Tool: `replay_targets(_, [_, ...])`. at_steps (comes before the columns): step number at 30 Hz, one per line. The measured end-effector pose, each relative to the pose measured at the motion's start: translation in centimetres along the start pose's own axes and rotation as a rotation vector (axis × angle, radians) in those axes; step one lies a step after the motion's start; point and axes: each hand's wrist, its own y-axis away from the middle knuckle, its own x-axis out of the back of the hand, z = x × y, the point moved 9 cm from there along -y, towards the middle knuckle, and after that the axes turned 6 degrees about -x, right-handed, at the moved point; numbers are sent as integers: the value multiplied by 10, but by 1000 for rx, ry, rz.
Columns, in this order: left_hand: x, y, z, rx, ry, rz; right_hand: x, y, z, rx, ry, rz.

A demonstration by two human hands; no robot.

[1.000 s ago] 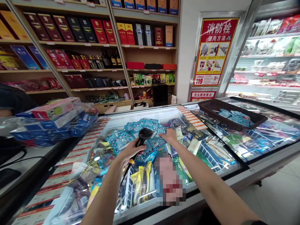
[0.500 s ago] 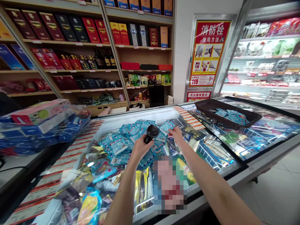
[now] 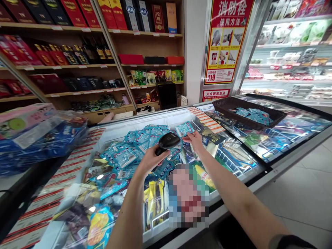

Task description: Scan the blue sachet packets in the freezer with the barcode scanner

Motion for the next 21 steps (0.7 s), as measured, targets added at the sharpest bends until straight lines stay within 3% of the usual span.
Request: replay_targets(21, [-5, -3, -9, -16, -24, -21, 3, 0, 2, 44, 142, -24])
